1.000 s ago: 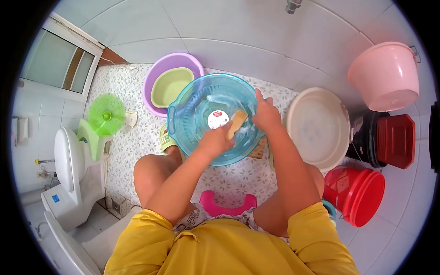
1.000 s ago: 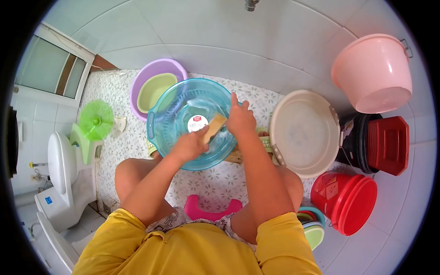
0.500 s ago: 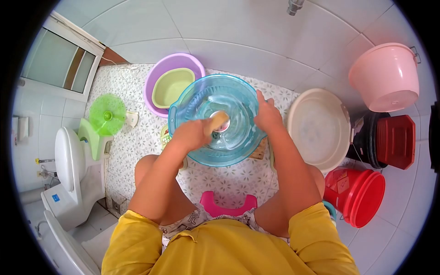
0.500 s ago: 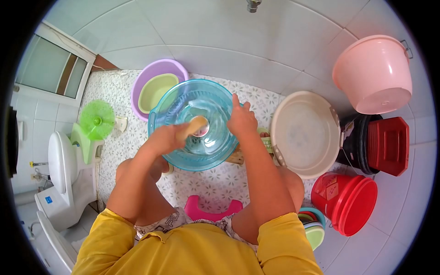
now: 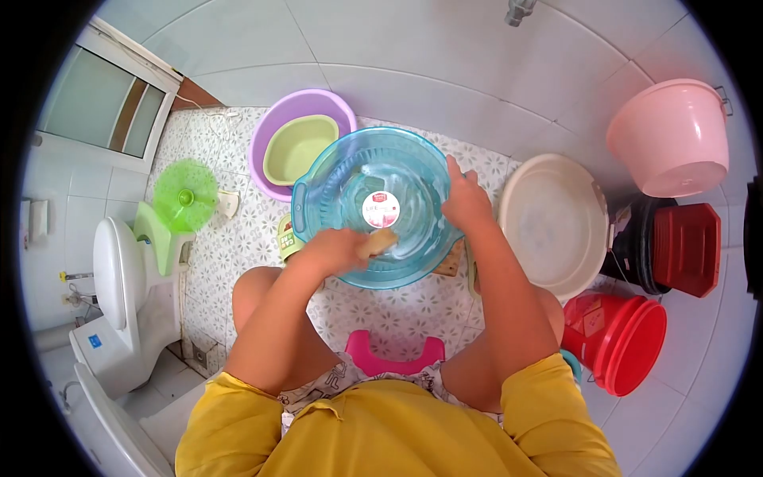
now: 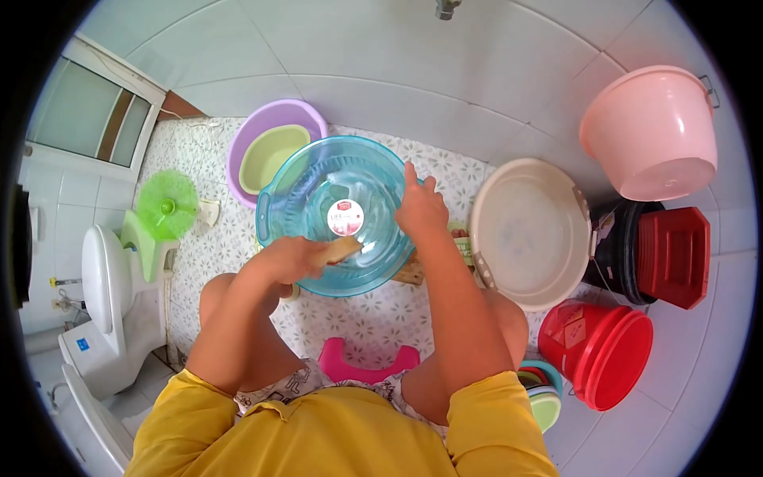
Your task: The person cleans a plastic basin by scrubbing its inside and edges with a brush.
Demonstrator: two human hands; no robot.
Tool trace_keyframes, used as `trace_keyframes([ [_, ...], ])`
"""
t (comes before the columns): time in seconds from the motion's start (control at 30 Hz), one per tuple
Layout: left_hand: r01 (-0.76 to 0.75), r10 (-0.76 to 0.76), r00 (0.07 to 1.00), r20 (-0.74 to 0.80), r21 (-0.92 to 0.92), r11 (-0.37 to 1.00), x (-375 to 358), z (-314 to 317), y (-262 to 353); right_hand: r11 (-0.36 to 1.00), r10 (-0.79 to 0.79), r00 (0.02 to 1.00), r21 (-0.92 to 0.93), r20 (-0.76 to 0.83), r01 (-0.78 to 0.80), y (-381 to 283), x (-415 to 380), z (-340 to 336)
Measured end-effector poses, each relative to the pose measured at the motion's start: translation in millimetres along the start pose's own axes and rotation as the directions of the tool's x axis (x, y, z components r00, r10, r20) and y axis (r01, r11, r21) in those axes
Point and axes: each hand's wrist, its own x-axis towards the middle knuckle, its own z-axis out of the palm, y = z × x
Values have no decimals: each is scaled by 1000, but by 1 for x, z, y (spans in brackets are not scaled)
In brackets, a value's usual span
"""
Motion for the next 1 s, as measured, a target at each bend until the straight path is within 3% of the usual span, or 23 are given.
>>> trace_keyframes([
  [0.03,-22,23,995,97,-9,1000,-4,-3,1,1000,0,1000,0,1,0,0,0,0],
  [0.07,-22,23,995,97,-9,1000,-1,-1,1,1000,-1,1000,3,0,1,0,0,1],
  [0.13,-73,58,987,-153,-92,993,14,7,2,1000,1,1000,4,-4,-1,0,1,0],
  [0.17,-77,62,986,-153,-92,993,22,10,5,1000,6,1000,4,-1,-6,-1,0,0],
  [0.23,58,-121,910,-396,-169,984,38,16,14,1000,9,1000,1,3,-9,-1,0,0],
  [0.37,42,-116,896,-429,-179,983,55,31,11,1000,7,1000,5,2,-7,-1,1,0],
  [0.47,30,-49,942,-331,-62,998,43,36,4,1000,5,1000,16,-2,-5,1,0,1],
  [0.53,-14,20,990,-142,41,999,23,31,7,1000,3,1000,25,-5,-3,0,-1,0],
  [0.57,-14,20,990,-141,43,999,15,25,8,1000,-2,1000,24,-13,2,0,-3,-1],
  [0.63,-51,51,998,36,6,999,4,17,9,1000,-6,1000,24,-21,7,1,-3,0],
  [0.67,-51,50,998,35,7,999,6,18,9,1000,-7,1000,28,-15,7,2,-1,1],
  [0.73,-43,24,976,-217,-85,995,15,23,12,999,-7,1000,32,-10,7,0,-2,-1],
  [0.77,-46,26,976,-217,-86,995,21,24,15,1000,-2,1000,30,-14,2,-1,-3,-1],
  [0.83,-28,-31,926,-377,-150,988,35,24,24,1000,4,1000,25,-17,-3,-2,-4,-2],
  [1.0,-10,-24,932,-363,-91,996,49,33,18,1000,17,1000,3,3,-17,-3,-1,-1],
])
